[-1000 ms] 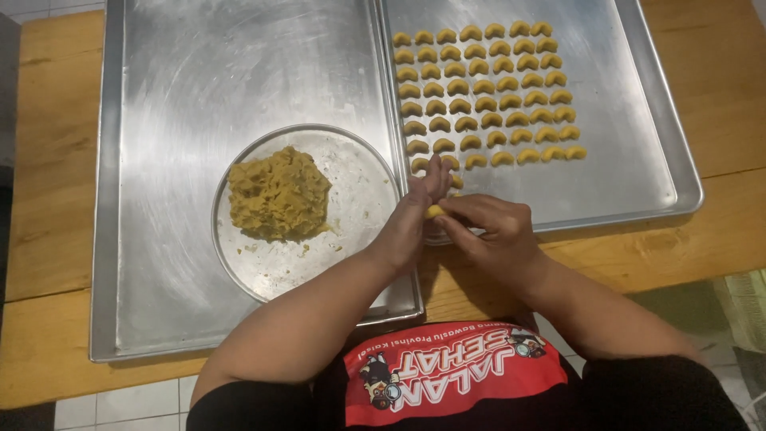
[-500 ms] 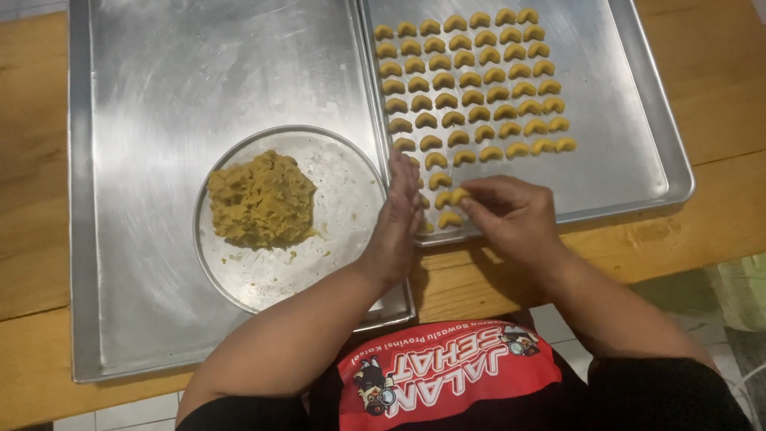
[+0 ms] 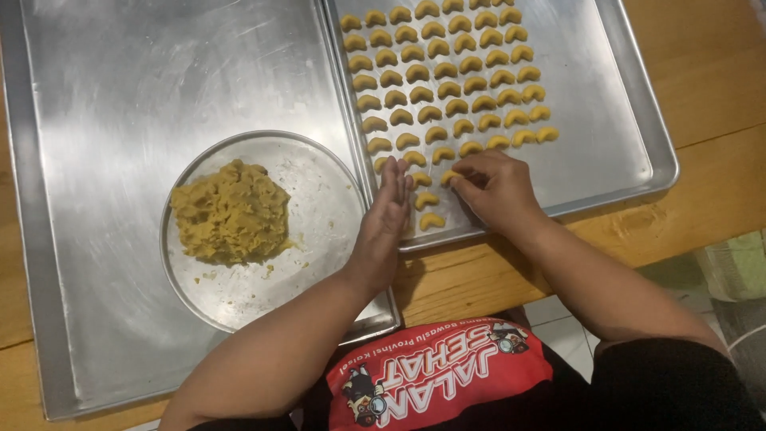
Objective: The person is manually shaping dough into crescent-shaped cookies by pinching off small pieces, rolling them into balls, and curving them before placing them on a baking tray.
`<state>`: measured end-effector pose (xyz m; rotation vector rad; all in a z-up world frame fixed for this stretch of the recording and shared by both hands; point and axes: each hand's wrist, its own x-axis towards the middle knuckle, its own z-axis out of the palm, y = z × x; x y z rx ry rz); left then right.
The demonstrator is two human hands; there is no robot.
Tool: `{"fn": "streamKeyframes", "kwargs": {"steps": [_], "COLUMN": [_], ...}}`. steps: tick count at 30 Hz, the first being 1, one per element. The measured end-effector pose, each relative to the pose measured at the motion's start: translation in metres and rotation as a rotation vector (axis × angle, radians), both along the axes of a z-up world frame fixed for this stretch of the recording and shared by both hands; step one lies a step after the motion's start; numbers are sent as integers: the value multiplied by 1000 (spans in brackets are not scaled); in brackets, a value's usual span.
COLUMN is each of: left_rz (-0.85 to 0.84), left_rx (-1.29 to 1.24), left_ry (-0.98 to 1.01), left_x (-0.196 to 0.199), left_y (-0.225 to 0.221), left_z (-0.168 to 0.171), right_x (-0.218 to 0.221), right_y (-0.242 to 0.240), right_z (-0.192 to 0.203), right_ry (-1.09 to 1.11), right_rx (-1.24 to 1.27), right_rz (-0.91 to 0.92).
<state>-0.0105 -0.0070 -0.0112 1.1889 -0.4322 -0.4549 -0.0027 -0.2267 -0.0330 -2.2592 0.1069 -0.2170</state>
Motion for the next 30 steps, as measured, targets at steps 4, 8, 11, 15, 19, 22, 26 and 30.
{"fn": "streamKeyframes", "kwargs": {"steps": [4, 8, 11, 15, 19, 22, 26, 30], "left_rz": [-9, 0, -3, 1, 5, 16, 15, 30], "left_rx": [-23, -33, -21, 3, -7, -2, -16, -20], "left_ry": [20, 38, 50, 57, 74, 67, 85, 107], "left_x": [1, 1, 2, 2, 2, 2, 3, 2], "left_y": [0, 1, 1, 2, 1, 0, 0, 1], "left_z": [-7, -11, -12, -9, -9, -10, -10, -7], "right_x": [0, -1, -4, -7, -4, -1, 0, -2], "right_y": [2, 2, 1, -7, -8, -7, -5, -2], "right_z": [1, 5, 12, 13, 3, 0, 1, 9], "right_ry": [-25, -7, 4, 49, 12, 26, 4, 10], "right_rx": [-51, -75, -91, -112, -127, -112, -135, -170], "right_rz": [21, 44, 55, 48, 58, 50, 59, 64]}}
